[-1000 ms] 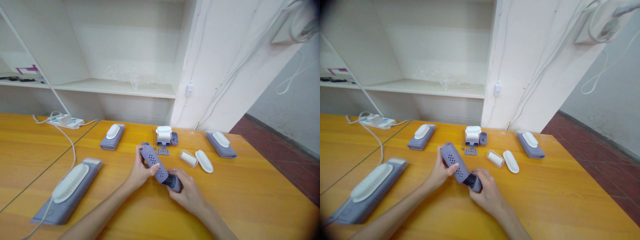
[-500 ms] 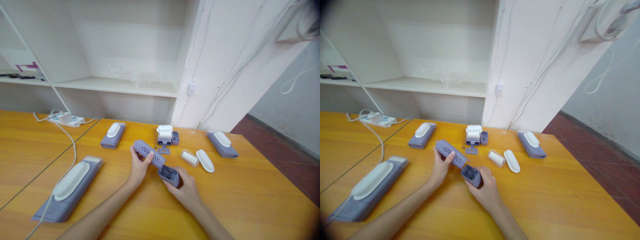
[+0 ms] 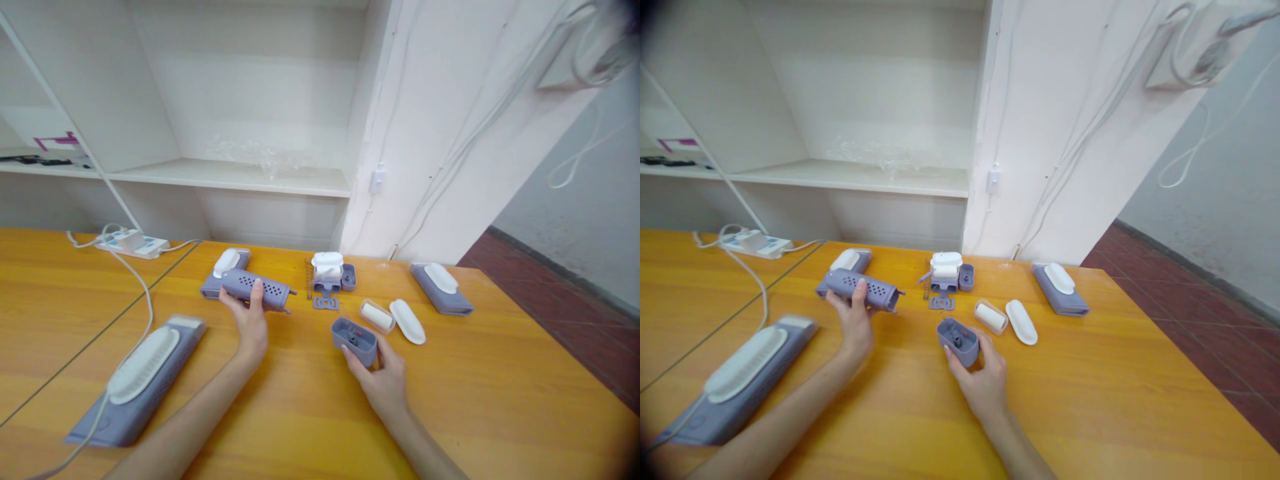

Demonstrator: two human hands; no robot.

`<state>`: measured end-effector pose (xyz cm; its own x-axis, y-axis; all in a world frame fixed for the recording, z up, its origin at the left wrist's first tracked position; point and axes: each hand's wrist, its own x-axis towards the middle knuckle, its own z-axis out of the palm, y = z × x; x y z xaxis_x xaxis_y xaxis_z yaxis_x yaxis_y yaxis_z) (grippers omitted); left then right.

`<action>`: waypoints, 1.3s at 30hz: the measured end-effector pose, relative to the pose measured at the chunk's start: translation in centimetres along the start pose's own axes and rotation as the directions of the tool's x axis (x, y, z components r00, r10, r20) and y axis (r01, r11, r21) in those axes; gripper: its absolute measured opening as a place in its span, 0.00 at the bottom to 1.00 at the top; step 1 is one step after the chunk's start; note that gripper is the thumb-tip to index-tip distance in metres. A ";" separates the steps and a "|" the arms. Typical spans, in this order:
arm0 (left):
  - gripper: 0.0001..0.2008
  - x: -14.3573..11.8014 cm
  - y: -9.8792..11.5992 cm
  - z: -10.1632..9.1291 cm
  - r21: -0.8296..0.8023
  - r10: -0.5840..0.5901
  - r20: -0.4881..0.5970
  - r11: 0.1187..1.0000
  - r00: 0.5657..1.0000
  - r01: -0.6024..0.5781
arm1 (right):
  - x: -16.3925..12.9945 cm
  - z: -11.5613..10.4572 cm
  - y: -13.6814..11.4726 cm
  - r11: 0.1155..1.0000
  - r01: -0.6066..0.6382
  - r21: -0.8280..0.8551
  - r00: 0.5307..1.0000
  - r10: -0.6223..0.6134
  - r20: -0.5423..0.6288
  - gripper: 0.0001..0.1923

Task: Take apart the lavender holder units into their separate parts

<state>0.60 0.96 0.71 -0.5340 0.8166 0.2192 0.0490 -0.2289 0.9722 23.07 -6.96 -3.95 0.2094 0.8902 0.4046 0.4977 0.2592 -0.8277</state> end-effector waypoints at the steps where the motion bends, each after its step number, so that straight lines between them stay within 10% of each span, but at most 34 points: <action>1: 0.34 0.1 0.0 0.0 -0.001 0.011 -0.029 1.000 1.000 -0.011 | 0.0 0.0 0.1 0.999 -0.032 0.032 0.999 0.032 -0.022 0.18; 5: 0.37 0.1 0.1 0.5 0.068 0.048 -0.026 0.997 0.999 -0.046 | 0.5 0.0 0.1 0.976 -0.128 0.177 0.983 0.148 -0.106 0.20; 8: 0.42 -0.7 -0.1 0.7 0.291 -0.044 0.175 0.957 0.983 -0.009 | 1.0 0.1 -0.3 0.957 -0.150 0.250 0.972 0.189 -0.140 0.22; 14: 0.43 -3.0 0.4 0.7 0.656 -0.150 0.510 0.706 0.847 -0.269 | 1.1 0.2 -0.2 0.958 -0.140 0.252 0.977 0.175 -0.124 0.22; 22: 0.41 -3.9 1.4 0.6 0.788 -0.260 0.582 0.414 0.771 -0.455 | 0.7 0.5 0.5 0.968 -0.106 0.229 0.989 0.127 -0.077 0.22; 31: 0.32 -3.9 1.6 0.7 0.624 -0.029 0.689 0.532 0.724 -0.572 | 0.7 0.3 -0.2 0.987 -0.081 0.138 0.997 0.079 0.022 0.19; 39: 0.18 -5.1 3.7 1.1 0.172 0.252 0.826 0.740 0.505 -0.651 | 0.7 0.1 -1.1 0.998 0.032 0.062 0.997 -0.037 0.074 0.19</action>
<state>4.45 -3.48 3.23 0.4396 0.7920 0.4237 0.5289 -0.6095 0.5906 22.57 -6.57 -2.83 0.1283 0.9052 0.4052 0.4508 0.3107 -0.8368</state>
